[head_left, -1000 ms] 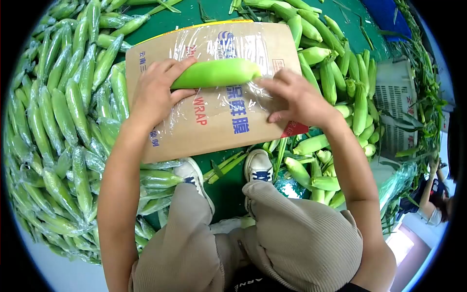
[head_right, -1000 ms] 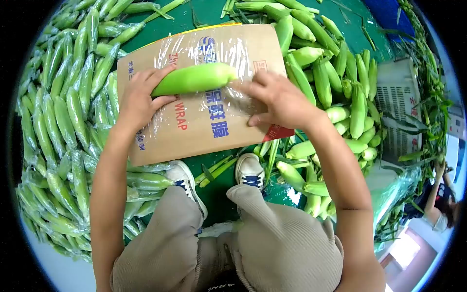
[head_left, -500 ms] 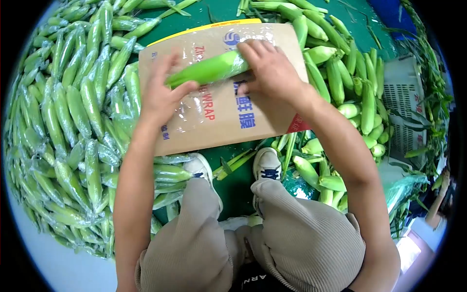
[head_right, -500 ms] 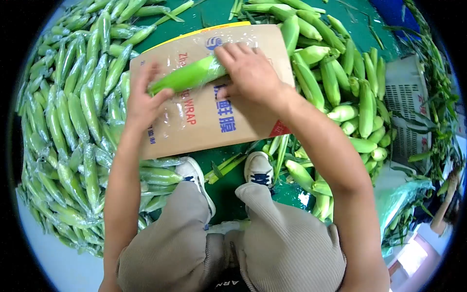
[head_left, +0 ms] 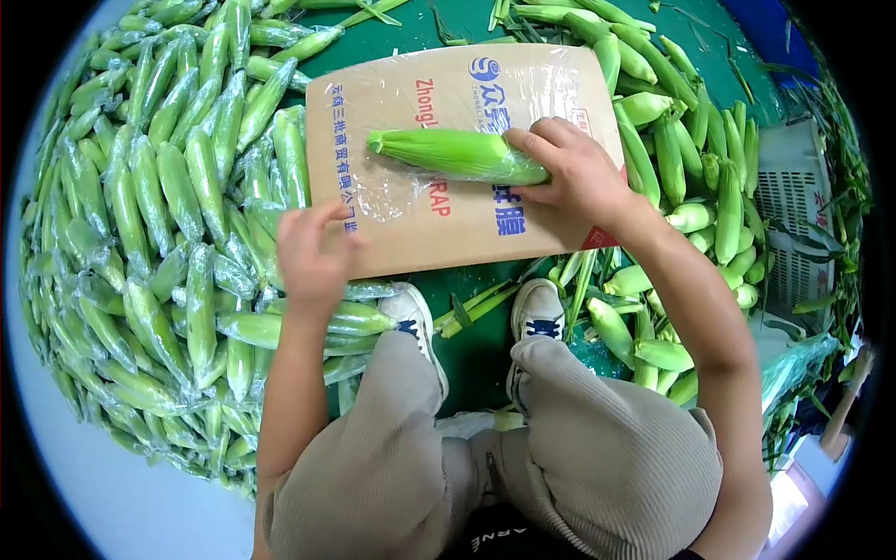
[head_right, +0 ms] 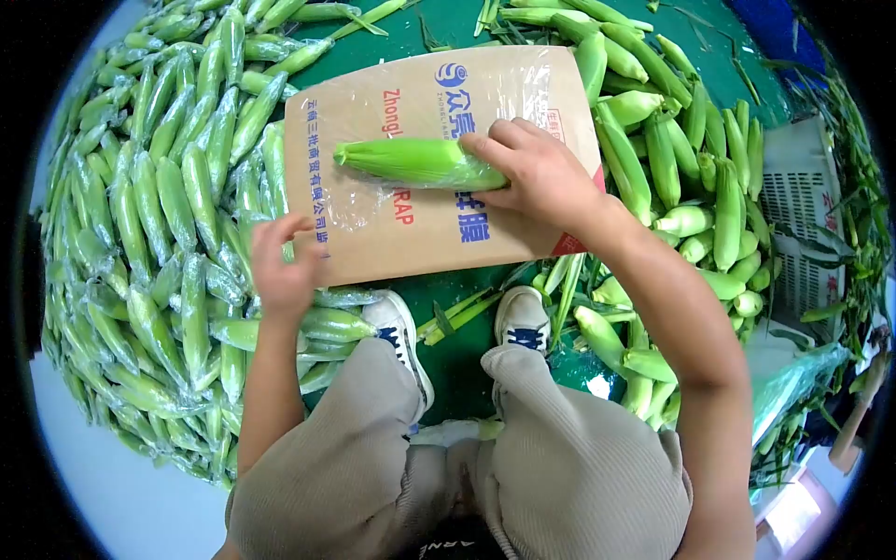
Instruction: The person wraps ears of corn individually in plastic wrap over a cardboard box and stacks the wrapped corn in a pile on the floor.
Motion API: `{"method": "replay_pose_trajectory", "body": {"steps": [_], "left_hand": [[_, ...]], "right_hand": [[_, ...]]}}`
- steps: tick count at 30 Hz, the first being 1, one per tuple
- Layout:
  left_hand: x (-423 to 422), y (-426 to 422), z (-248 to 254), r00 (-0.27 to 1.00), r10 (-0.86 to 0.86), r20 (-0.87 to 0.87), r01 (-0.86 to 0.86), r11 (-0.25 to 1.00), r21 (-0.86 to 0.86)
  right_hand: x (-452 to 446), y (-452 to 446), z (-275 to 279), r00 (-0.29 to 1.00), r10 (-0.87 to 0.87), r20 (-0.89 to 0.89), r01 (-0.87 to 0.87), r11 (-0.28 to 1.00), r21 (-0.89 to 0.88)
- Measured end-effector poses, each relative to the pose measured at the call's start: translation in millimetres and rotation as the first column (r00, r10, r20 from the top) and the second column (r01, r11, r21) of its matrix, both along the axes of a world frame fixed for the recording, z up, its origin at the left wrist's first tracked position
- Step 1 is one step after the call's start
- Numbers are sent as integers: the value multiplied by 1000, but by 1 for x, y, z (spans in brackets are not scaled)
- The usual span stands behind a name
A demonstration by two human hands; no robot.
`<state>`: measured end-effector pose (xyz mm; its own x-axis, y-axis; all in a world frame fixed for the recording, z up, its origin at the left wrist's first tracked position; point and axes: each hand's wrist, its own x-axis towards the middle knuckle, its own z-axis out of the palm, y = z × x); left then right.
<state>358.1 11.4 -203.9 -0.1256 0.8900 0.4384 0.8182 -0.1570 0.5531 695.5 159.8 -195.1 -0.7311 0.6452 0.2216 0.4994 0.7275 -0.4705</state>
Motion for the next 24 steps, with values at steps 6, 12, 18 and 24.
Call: {"method": "replay_pose_trajectory", "body": {"steps": [6,12,18,24], "left_hand": [[-20,25,-28,958,-105,-269,61,984,-164],[8,0,-3,954,157,256,-164,986,8],[64,-21,-15,882,-408,-235,383,912,-145],[36,152,25,807,-68,-587,-31,987,-157]], "right_hand": [[-4,0,-10,994,-98,-54,94,993,-71],[6,-9,12,988,142,57,-141,990,-23],[-15,-24,10,939,342,39,-313,895,-319],[-53,27,17,991,-72,-113,84,990,109]]}}
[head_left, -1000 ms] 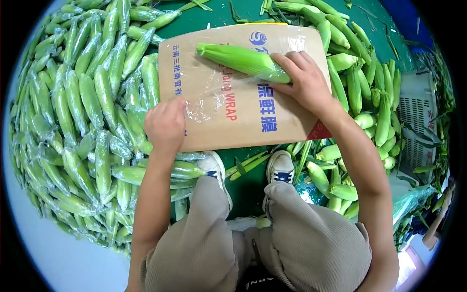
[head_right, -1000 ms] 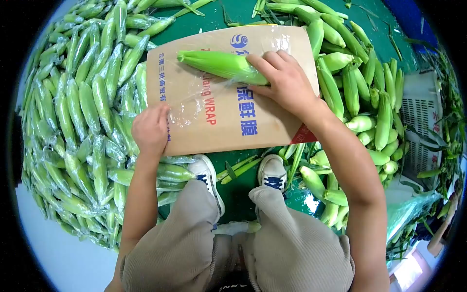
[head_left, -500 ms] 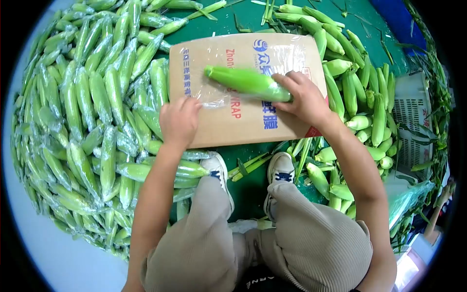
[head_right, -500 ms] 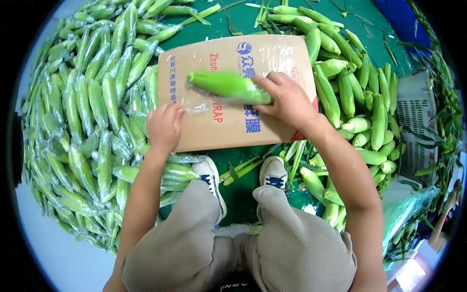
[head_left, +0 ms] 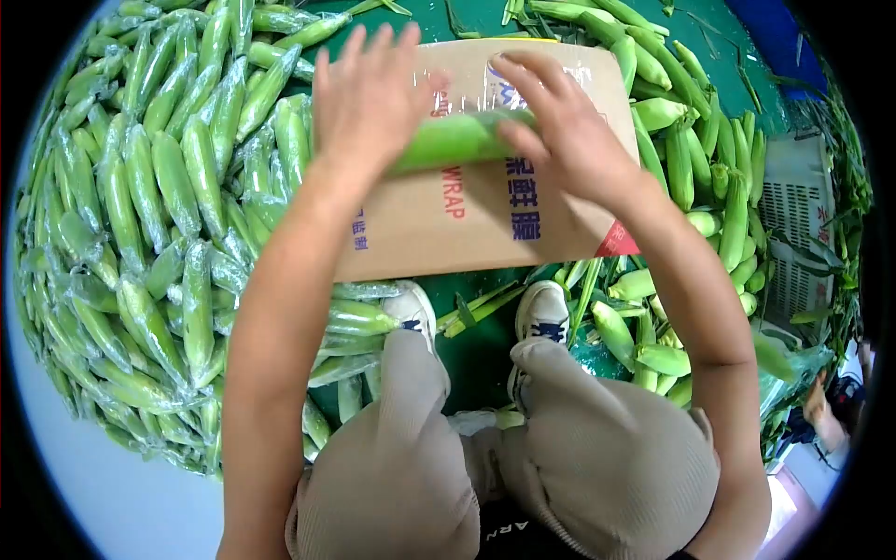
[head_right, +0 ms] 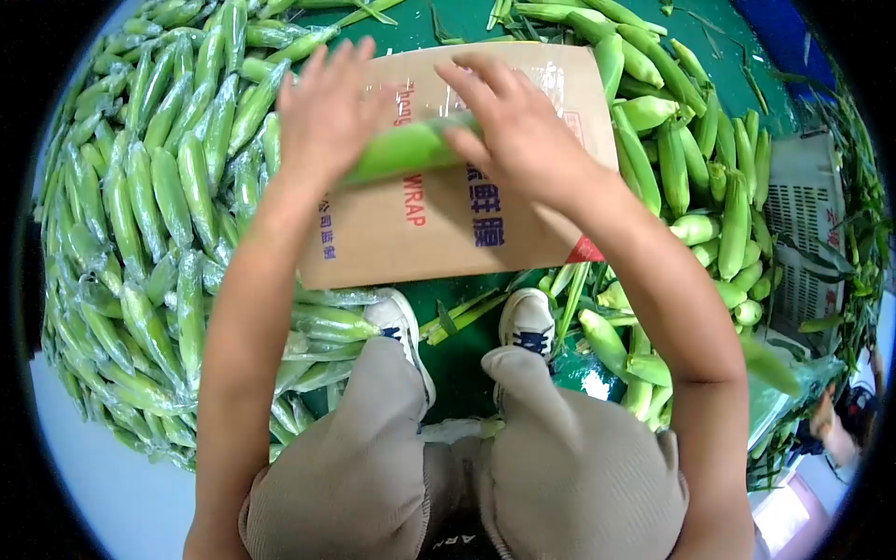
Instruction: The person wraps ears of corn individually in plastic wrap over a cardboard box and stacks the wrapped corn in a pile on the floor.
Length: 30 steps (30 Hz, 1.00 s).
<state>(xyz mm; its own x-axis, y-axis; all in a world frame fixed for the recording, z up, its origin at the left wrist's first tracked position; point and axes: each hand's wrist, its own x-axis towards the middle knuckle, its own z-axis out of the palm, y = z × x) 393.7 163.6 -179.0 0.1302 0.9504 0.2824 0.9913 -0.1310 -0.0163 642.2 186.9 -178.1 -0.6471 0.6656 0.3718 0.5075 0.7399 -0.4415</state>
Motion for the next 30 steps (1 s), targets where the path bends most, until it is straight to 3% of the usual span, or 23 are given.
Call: {"method": "replay_pose_trajectory", "body": {"steps": [1,3,4,6,8,9,11,12,13,14,15,17,20,21,22,23,25,27,28,29,30], "left_hand": [[-5,19,10,958,-71,278,53,996,73],[11,9,16,906,-223,361,295,942,-159],[14,14,4,918,-249,309,281,958,-63],[7,10,-35,949,-241,204,222,969,113],[3,25,-32,940,-188,284,211,976,-55],[2,27,-30,935,-144,323,197,971,-137],[6,-1,-33,909,-244,339,302,944,-131],[13,-27,-27,899,-251,358,324,932,-160],[18,-48,-17,854,-254,454,405,872,-274],[22,-69,-9,823,-264,503,459,831,-315],[25,-90,-2,791,-266,551,510,784,-354],[17,-116,9,720,-220,658,515,804,-295],[16,-155,20,733,-208,648,637,545,-546],[23,-177,14,537,-158,828,831,269,-488],[47,-187,40,669,-4,743,738,-110,-665],[41,-203,21,642,238,729,767,-193,-612],[14,-215,-5,622,420,661,761,-125,-636],[-6,-229,16,600,354,718,723,145,-676],[-10,-225,29,605,364,708,708,161,-687],[-17,-227,37,555,481,679,701,170,-693],[-28,-238,39,497,585,641,700,166,-694]], "right_hand": [[-8,19,2,992,16,-125,-21,999,-44],[-21,58,7,990,-54,-132,21,970,-241],[-28,75,3,989,-49,-141,24,984,-174],[-39,117,-10,1000,21,-6,-22,978,-209],[-45,120,7,998,30,58,-8,934,-357],[-51,116,5,990,130,50,-96,895,-435],[-50,118,-3,955,296,13,-238,794,-560],[-50,116,-8,884,445,145,-363,846,-390],[-55,105,-12,838,503,209,-294,740,-605],[-51,81,-25,812,426,398,-295,889,-350],[-50,59,-41,776,295,558,-317,947,-59],[-43,40,-53,823,303,481,-307,949,-71],[-44,30,-53,841,293,455,-273,956,-110],[-44,28,-57,861,282,424,-275,958,-79],[-43,29,-58,877,277,392,-282,958,-45],[-40,25,-40,862,351,366,-344,935,-87],[-32,0,-9,830,473,295,-443,881,-167],[-5,-79,3,790,598,-134,-589,678,-440],[2,-117,7,767,634,-97,-520,527,-672],[17,-147,9,756,653,-50,-371,364,-854],[23,-172,-11,783,621,-27,-326,374,-868]]}}
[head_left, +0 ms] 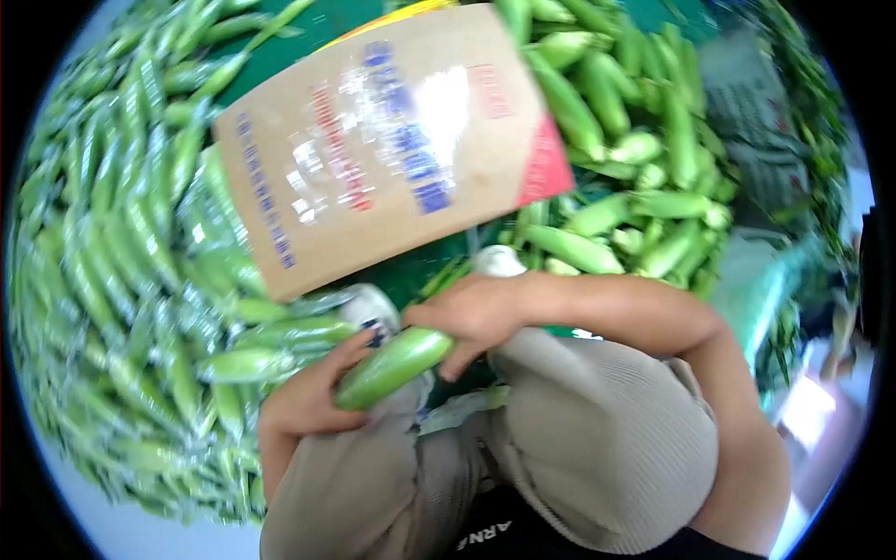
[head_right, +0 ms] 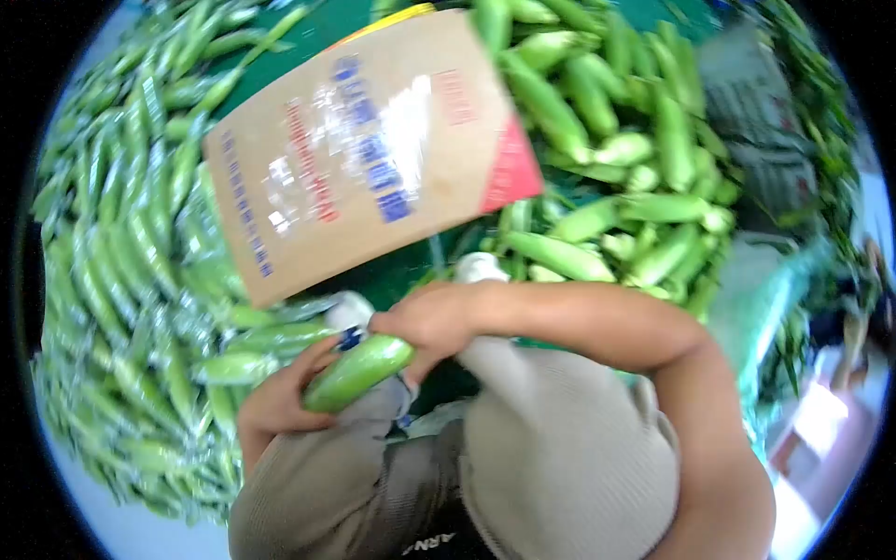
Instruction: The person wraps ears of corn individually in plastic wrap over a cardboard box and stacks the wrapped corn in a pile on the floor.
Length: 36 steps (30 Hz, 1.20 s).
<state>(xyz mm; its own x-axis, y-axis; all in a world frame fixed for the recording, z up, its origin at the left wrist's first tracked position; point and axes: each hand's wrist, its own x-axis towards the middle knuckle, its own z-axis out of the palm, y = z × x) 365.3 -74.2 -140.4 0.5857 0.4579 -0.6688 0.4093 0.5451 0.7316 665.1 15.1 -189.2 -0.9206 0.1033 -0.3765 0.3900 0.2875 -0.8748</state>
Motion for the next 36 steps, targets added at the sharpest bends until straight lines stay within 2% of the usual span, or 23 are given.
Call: {"method": "replay_pose_trajectory", "body": {"steps": [1,2,3,5,6,7,8,9,11,12,13,15,16,17,19,21,23,24,26,29,31,34,36], "left_hand": [[-14,-11,-9,994,90,54,-93,994,54],[-29,-12,-14,987,0,-161,17,994,107],[-56,-19,-26,977,-32,-209,91,957,275],[-59,-18,-47,935,351,44,-333,833,441],[-43,-26,-63,657,686,314,-754,588,293],[-20,-33,-63,194,863,466,-979,199,39],[38,-6,-36,17,876,481,-1000,26,-12],[16,-1,-37,87,839,538,-994,106,-4],[-44,5,-48,200,745,636,-970,243,21],[-35,14,-15,207,906,370,-879,6,477],[-44,16,9,165,943,290,-826,-28,562],[-118,-6,11,267,909,-322,-332,400,855],[-126,-11,9,251,808,-533,73,533,843],[-123,-11,12,176,718,-673,269,623,735],[-109,12,-3,230,813,-535,518,363,774],[-63,40,-19,518,807,-283,12,324,946],[-16,81,-34,761,539,-361,259,258,931],[2,98,-44,797,501,-336,254,227,940],[21,120,-61,792,446,-417,385,166,908],[17,125,-69,779,462,-424,385,181,905],[19,134,-73,788,557,-260,319,-10,948],[36,161,-55,778,626,-48,293,-294,910],[46,196,-36,800,560,-215,367,-173,914]], "right_hand": [[-2,-20,-31,999,-42,33,42,999,4],[-3,-38,-55,993,-117,33,122,957,-264],[-5,-51,-69,980,-197,29,183,836,-518],[-12,-67,-70,940,-275,201,283,299,-911],[-25,-75,-73,884,-452,120,309,371,-876],[-44,-71,-81,880,-472,42,259,404,-878],[-54,-64,-70,909,-417,-19,253,585,-770],[-60,-53,-57,934,-350,-67,235,746,-623],[-41,-37,-80,929,-185,-320,185,982,-30],[-27,-35,-88,915,-51,-400,169,949,265],[9,-12,-66,946,-154,-284,200,970,140],[87,-2,-64,822,-556,127,545,831,113],[132,-4,-69,727,-644,238,494,732,469],[174,-11,-69,674,-692,260,431,653,623],[225,-33,-92,483,-693,536,152,669,728],[236,-45,-108,474,-733,489,318,660,681],[251,-58,-107,631,-747,211,421,558,715],[257,-65,-99,566,-812,143,552,502,666],[263,-55,-58,572,-819,-46,689,450,568],[207,14,8,523,-763,-379,830,356,430],[116,94,63,749,-536,-390,614,339,713],[20,186,38,828,-348,-439,545,319,775],[-21,218,20,895,-376,-240,401,444,801]]}}
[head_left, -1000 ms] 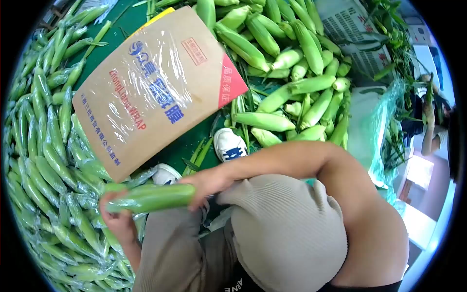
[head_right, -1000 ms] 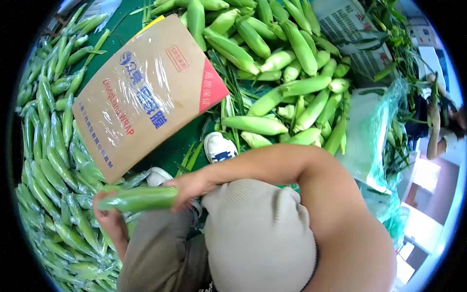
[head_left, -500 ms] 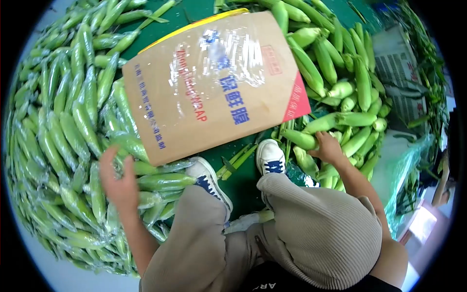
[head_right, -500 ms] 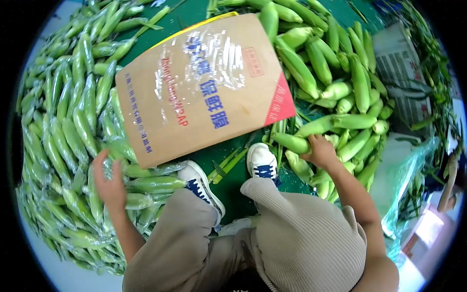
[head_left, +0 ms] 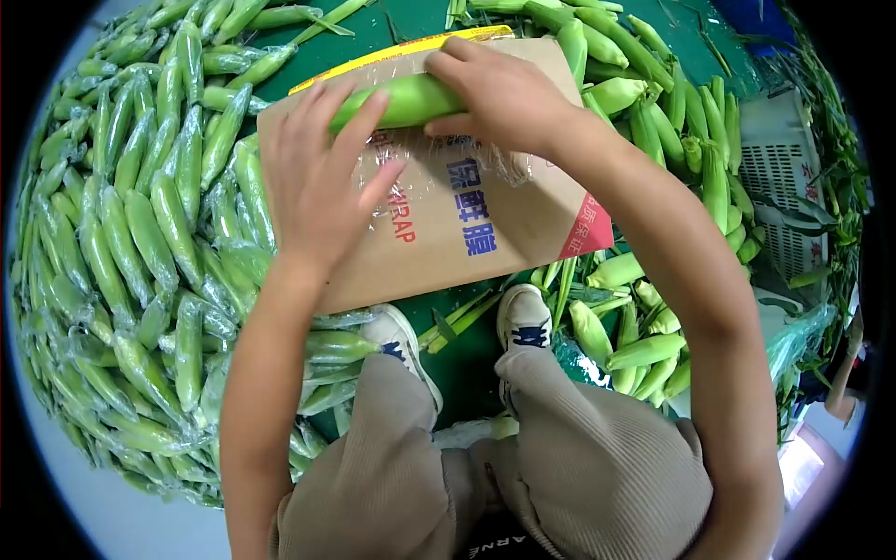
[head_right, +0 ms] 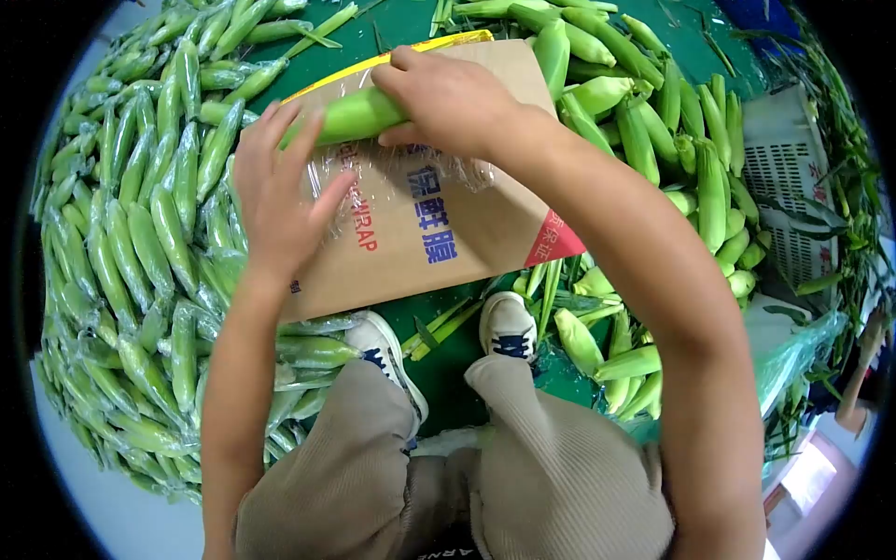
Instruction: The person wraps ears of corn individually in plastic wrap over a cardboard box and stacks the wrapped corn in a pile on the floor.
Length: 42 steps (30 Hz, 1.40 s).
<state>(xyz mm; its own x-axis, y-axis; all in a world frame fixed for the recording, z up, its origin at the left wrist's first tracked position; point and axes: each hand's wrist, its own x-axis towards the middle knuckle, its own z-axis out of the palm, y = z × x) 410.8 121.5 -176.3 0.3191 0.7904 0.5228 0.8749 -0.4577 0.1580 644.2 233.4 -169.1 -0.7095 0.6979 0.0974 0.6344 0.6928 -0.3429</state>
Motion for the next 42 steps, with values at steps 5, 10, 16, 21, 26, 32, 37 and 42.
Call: {"method": "replay_pose_trajectory", "body": {"steps": [5,10,16,21,26,32,37,42], "left_hand": [[-25,42,-24,997,-29,65,53,913,-404],[-21,43,-19,973,53,224,92,804,-587],[-39,26,-3,969,55,240,140,682,-718],[-44,26,-9,959,-14,282,214,691,-691],[-49,-9,-17,775,321,545,68,814,-576],[-61,-47,-43,948,316,-47,-302,838,-454],[-54,-85,-41,845,453,285,-423,891,-165],[-14,-159,-51,799,173,576,-68,977,-200]], "right_hand": [[69,-8,3,960,77,-268,-103,991,-84],[101,-36,-38,988,135,-74,-138,990,-32],[134,-89,-57,661,-507,-553,322,857,-402],[52,-63,-13,836,-319,-447,238,944,-229],[8,-11,-34,991,-36,-130,57,984,166],[29,-23,-41,989,-94,-113,118,967,227],[46,-59,-7,998,66,-22,-62,990,124],[43,-150,-23,959,259,-111,-278,937,-212]]}}
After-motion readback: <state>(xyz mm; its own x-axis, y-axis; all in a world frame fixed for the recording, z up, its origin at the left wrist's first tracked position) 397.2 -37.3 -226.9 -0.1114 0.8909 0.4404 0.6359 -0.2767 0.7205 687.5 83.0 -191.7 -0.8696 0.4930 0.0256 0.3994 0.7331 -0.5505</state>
